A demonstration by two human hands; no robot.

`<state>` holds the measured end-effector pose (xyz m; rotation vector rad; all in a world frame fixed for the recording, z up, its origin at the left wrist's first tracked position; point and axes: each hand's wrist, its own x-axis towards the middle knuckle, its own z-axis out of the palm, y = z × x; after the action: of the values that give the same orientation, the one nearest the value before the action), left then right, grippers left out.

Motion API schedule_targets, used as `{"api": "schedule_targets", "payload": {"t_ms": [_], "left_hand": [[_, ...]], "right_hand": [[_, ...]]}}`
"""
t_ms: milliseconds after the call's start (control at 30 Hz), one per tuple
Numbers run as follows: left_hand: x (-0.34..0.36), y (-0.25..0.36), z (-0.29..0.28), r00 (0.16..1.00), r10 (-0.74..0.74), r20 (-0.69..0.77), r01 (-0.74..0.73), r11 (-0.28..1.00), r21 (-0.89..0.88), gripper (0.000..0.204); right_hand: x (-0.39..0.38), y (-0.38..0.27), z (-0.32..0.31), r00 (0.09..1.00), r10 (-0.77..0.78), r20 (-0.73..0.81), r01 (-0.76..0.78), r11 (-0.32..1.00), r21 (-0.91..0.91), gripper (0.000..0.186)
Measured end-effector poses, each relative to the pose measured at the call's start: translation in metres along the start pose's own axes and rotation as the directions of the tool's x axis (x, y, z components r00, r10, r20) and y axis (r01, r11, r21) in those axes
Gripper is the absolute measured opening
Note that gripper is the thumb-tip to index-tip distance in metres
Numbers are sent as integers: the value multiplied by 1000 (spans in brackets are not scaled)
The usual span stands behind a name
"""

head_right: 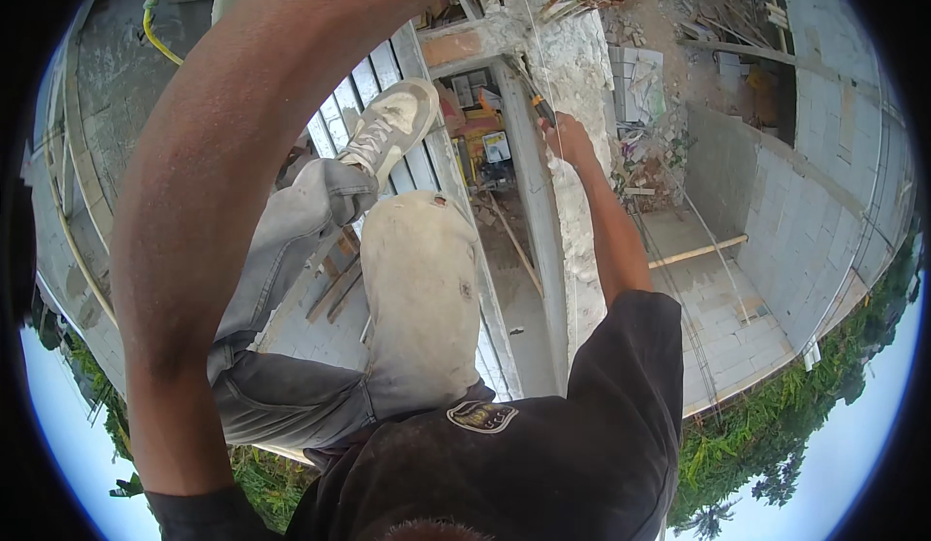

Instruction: Applying mortar with a trowel and laying aerated concrete blocks on a wall structure at a construction site.

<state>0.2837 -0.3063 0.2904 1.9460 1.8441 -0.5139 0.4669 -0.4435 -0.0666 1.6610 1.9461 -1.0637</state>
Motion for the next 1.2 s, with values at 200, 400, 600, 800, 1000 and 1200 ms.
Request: {"api": "schedule_targets", "payload": {"t_ms": [200, 400, 600, 800, 1000, 1200], "left_hand": [[5, -26, 42, 869, 292, -400, -356, 930, -93, 36], [7, -14, 42, 815, 151, -560, -249, 963, -104, 33], [-3, -34, 34, 859, 395, -326, -432, 901, -47, 42], [9, -34, 36, 849, 321, -420, -385, 920, -75, 43], [12, -38, 41, 831, 313, -460, -387, 919, -74, 44], [5, -35, 47, 831, 317, -457, -402, 910, -100, 45]], "right_hand": [[-1, 2, 4, 874, -33, -485, 202, 932, 301, 30], [-15, 26, 11, 958, -106, -265, 148, 978, 145, 37], [-5, 23, 17, 976, -74, -204, 90, 993, 70, 36], [-8, 1, 30, 980, -156, -126, 164, 985, 52, 30], [-4, 21, 31, 711, -196, -675, 371, 920, 125, 25], [-29, 48, -16, 998, 0, -64, 33, 862, 506, 37]]}}
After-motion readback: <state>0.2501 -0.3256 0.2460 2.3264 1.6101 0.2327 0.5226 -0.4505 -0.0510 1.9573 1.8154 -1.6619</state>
